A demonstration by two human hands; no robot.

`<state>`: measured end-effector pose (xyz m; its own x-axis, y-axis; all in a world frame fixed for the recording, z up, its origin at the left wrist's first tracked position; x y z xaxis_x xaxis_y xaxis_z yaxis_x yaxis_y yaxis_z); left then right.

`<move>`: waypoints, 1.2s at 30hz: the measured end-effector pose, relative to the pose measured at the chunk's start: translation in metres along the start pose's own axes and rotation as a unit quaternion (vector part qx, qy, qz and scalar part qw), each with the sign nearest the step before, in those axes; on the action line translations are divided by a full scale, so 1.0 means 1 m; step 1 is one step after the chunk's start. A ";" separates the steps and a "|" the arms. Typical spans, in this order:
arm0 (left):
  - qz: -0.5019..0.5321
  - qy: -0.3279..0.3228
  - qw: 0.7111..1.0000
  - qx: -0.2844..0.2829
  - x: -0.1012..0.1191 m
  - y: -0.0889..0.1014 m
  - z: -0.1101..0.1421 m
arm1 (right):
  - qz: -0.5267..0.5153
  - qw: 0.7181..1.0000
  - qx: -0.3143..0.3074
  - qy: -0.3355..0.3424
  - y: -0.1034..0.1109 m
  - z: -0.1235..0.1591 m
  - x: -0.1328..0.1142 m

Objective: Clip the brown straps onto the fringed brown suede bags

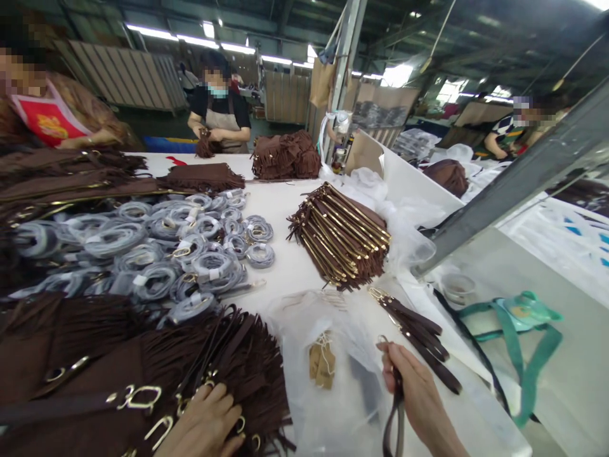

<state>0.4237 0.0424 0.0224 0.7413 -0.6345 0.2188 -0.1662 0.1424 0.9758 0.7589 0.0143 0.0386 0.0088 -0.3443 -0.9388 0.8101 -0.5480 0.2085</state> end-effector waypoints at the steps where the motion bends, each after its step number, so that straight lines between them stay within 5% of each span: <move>1: 0.005 0.012 1.000 -0.020 0.001 0.001 -0.002 | -0.032 0.998 -0.054 -0.030 -0.016 0.019 -0.003; 4: 0.019 0.043 0.996 -0.070 0.004 0.007 -0.007 | -0.024 0.986 -0.161 -0.039 -0.056 0.064 -0.014; 8: 0.028 0.052 0.995 -0.079 0.006 0.015 -0.009 | 0.067 0.983 -0.156 0.064 -0.092 0.089 -0.015; 18: 0.053 0.030 0.996 -0.071 0.004 0.020 -0.013 | 0.209 0.930 -0.283 0.103 -0.179 0.132 0.034; 27: 0.071 0.055 0.991 -0.096 -0.004 0.012 -0.018 | 0.195 0.925 -0.301 0.129 -0.214 0.137 0.046; 36: 0.049 0.075 0.989 -0.116 -0.006 0.006 -0.021 | 0.229 0.912 -0.251 0.231 -0.210 0.142 0.049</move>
<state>0.4323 0.0632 0.0267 0.8199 -0.4917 0.2933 -0.1011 0.3799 0.9195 0.5059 0.0045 -0.0119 0.5661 -0.0275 -0.8239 0.8243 0.0300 0.5654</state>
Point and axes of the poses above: each hand's wrist, its own z-axis away from the middle knuckle, its own y-axis out of the back of the hand, x = y × z, the point moved 7 cm from there along -z, towards the middle knuckle, and after that the axes turned 9 degrees about x, right-handed, at the moved point
